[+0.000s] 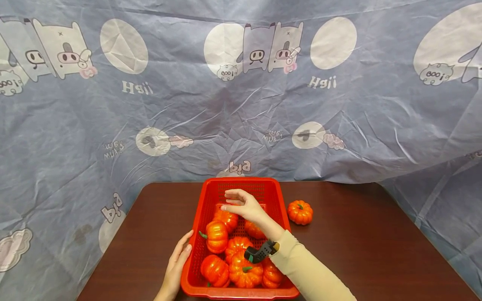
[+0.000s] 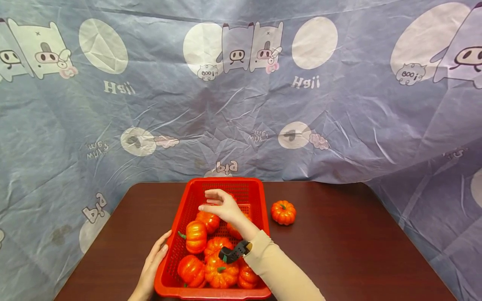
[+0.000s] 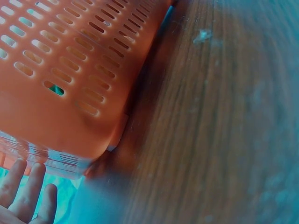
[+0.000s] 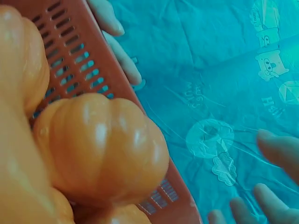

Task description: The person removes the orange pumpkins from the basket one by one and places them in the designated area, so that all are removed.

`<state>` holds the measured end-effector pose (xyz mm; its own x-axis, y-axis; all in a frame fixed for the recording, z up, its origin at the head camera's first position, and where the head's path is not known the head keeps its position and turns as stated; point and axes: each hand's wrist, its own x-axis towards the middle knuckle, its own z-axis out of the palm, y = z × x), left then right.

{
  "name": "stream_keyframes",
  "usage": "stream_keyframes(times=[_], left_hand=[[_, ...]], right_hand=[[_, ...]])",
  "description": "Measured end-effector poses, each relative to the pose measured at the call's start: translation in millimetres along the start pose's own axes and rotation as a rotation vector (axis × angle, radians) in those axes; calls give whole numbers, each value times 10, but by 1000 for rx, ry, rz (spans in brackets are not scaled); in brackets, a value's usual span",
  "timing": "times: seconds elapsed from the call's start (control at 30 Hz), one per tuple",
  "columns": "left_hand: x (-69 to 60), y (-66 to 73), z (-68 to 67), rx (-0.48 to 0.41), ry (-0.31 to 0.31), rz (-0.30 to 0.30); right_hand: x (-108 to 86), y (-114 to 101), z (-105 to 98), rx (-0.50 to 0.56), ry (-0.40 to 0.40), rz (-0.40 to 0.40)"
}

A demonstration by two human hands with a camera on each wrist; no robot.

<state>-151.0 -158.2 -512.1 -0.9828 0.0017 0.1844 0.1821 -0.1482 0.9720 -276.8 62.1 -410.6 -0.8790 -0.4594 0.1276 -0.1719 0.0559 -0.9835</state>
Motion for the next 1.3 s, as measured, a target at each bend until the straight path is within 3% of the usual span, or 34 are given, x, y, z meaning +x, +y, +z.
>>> stream_keyframes(times=[0.2, 0.47, 0.8, 1.07, 1.3], left_hand=[[5, 9, 3, -2, -2, 5], [9, 14, 1, -4, -7, -4], [2, 11, 3, -11, -8, -7], [-2, 11, 7, -10, -10, 3], [-10, 12, 3, -5, -27, 30]], right_hand=[[15, 99, 45, -129, -105, -36], [19, 178, 98, -193, -194, 7], [-19, 189, 134, -166, -235, 84], [-37, 184, 116, -237, -298, 172], [-50, 181, 112, -257, -294, 166]])
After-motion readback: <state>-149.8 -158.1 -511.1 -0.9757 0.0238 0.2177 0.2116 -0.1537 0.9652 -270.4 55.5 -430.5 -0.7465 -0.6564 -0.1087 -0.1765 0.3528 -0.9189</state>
